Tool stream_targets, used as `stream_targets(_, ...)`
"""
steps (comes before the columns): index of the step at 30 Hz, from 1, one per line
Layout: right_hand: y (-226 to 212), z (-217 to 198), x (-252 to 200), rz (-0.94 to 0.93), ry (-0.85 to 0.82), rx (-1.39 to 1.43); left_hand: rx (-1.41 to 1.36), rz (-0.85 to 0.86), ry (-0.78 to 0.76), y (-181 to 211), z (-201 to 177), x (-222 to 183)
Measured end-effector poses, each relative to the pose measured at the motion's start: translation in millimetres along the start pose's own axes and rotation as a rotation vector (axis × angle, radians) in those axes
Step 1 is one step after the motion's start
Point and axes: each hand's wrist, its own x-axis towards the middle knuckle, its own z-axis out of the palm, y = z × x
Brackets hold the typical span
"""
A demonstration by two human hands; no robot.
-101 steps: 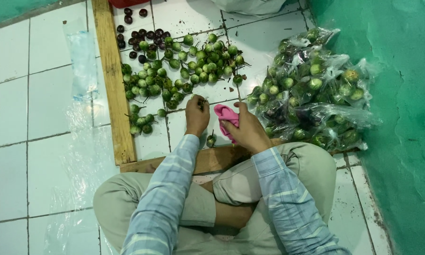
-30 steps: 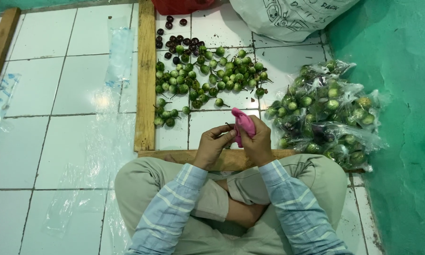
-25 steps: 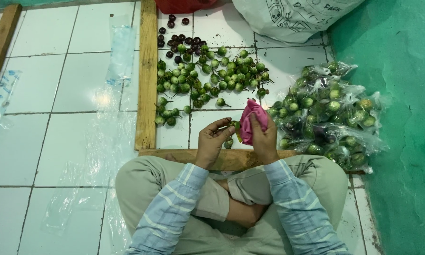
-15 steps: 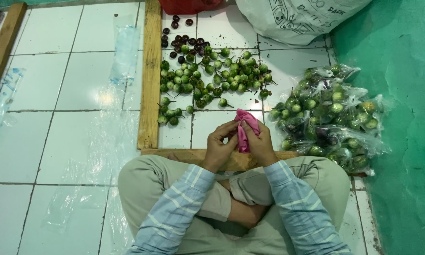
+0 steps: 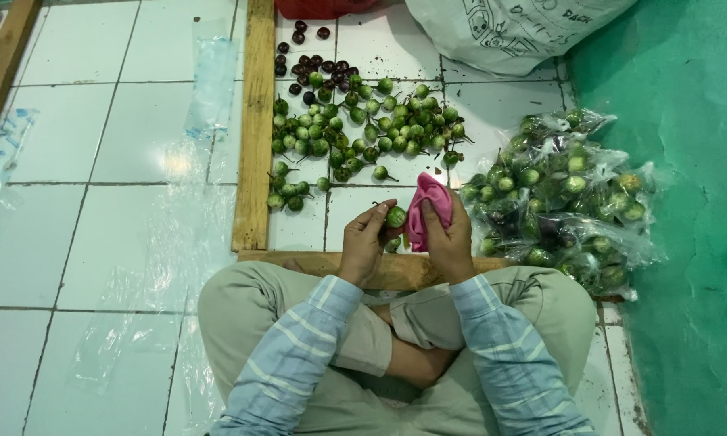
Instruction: Cleaning and sorting small green vegetables using a cloth and placing them into plastic bags.
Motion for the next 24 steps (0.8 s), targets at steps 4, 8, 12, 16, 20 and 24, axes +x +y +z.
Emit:
stream_targets(4, 0, 4, -2, -0.004, -0.190, 0.042, -0.033, -0.036, 0.022, -12, -4, 4)
stream_targets(8, 37, 5, -2, -0.198, -0.260, -0.289, -0.036, -0.089, 0.062, -52, -36, 25)
stream_targets(12, 32, 2, 0, -0.199, -0.223, -0.328, -0.003, -0.078, -0.033, -23, -13, 5)
stream_targets(16, 3, 0, 1, -0.137, -0.192, -0.255, 0.016, -0.082, -0.060, -17, -12, 5)
stream_targets(20, -10, -1, 5, -0.007, -0.042, -0.062, 0.247, 0.089, -0.128, 0, -4, -1)
stream_targets(24, 2, 2, 0, 0.143, -0.188, -0.134, 0.559, 0.224, -0.214, 21, 9, -24)
